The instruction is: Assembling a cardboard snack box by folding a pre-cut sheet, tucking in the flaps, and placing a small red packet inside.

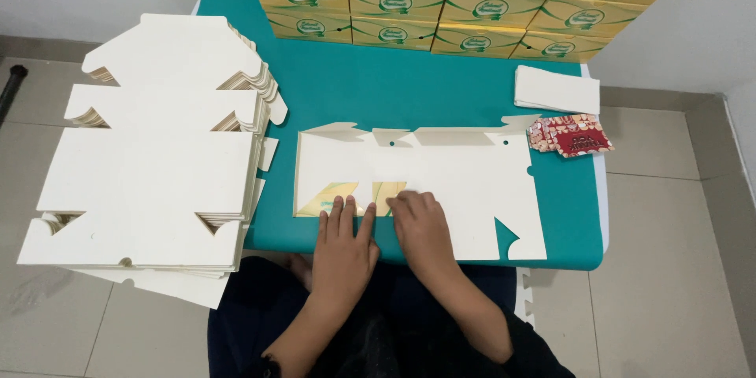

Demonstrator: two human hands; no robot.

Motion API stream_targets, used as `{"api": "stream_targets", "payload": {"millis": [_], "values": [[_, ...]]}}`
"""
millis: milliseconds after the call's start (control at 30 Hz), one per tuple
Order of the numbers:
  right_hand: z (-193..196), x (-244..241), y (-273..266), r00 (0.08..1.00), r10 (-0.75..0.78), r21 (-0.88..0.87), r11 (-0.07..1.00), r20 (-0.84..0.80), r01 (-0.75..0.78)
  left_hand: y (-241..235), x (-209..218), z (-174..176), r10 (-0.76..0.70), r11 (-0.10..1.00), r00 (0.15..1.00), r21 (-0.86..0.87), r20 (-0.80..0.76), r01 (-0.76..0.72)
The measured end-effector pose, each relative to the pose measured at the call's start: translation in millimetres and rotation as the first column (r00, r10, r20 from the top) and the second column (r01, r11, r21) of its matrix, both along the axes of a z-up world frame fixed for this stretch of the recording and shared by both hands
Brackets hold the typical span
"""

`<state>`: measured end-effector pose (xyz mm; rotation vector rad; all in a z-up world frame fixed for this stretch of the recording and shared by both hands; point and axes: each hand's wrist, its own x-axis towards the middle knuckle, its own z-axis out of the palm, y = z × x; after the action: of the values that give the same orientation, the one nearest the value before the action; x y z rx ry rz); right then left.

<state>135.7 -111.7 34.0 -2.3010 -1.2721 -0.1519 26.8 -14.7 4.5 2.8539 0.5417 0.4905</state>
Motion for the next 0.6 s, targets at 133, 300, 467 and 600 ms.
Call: {"api": "stream_targets", "payload": {"millis": [133,300,467,600], "values": [[2.4,-21.2,-11.0,0.977,0.090,-0.123,0.990,0.194,-0.067,-2.0,10.0,3.9,0.029,0.996,0.999,0.089,-0.035,-0.026],[-8.0,-20.0,-30.2,0.980,0.105,-0.215,0.974,0.170,-0.067,-4.2,13.9,3.5,0.071,0.988,0.994,0.142,-0.080,-0.059],[-11.2,-13.3,-38.9,0.985,0.147,-0.241,0.963,0.084,-0.123,-8.6,12.2,-2.8,0.069,0.989,0.997,0.131,-0.037,-0.064],[-12.2,-9.1,-46.8,0.980,0.200,-0.253,0.947,-0.018,-0.198,-18.3,9.2,-1.4,0.085,0.996,0.985,0.017,0.147,-0.089]]}}
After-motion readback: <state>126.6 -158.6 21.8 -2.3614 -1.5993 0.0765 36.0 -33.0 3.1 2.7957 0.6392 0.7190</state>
